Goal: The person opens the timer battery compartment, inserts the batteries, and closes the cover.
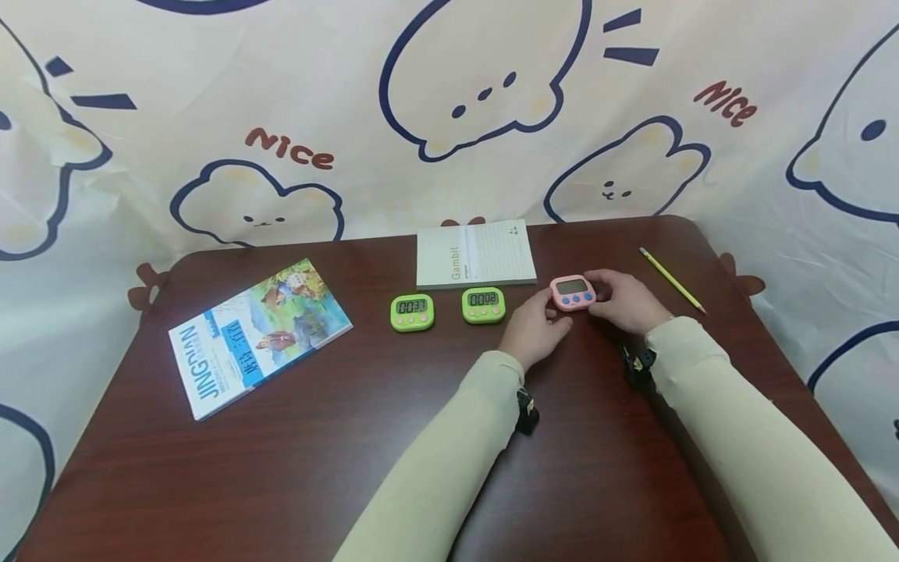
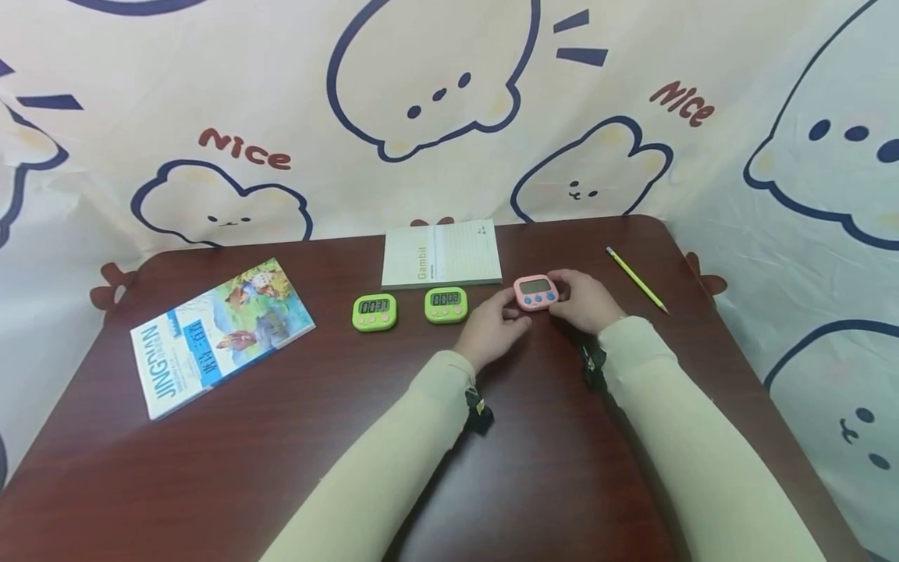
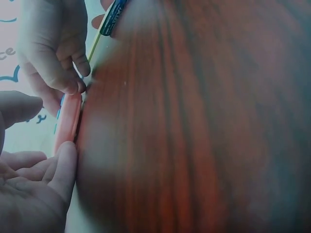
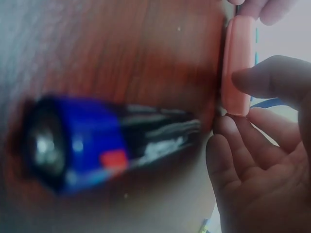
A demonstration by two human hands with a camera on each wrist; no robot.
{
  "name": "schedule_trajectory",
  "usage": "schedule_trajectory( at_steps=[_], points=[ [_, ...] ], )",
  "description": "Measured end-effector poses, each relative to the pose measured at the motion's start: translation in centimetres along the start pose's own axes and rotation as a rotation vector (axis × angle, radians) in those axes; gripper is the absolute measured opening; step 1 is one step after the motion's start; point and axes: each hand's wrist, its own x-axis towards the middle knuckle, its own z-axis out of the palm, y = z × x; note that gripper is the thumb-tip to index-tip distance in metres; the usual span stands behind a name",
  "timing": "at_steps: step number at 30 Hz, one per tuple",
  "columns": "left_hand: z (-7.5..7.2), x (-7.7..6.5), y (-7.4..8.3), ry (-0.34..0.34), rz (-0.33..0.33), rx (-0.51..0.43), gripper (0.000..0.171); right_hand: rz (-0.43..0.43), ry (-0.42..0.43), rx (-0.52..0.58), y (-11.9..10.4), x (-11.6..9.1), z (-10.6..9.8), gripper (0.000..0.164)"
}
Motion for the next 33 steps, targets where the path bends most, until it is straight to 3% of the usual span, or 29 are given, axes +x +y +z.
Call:
schedule_trajectory(
  at_steps=[5,16,26,33],
  points=[
    [-0.2,-0.2,0.1,-0.001,-0.006,-0.037,0.059,0.01,-0.001,0.006,-0.3,-0.4,-0.1,0.061],
    [-1.5,-0.7,0.4,0.033,0.074,-0.083,0.062,-0.023,0.045,0.106,-0.9,-2.4,-0.1,0.063],
    [-2.3,-1.6,1.2,0.061,0.053,-0.234,0.072,-0.116,0.139,0.131,-2.6,-5.2,-0.4,0.065],
    [-3.1,-2.7,1.7,0.078,0.055,-0.242,0.074,-0.13,0.166,0.144,-3.4,-6.6,0.0,0.067]
  ],
)
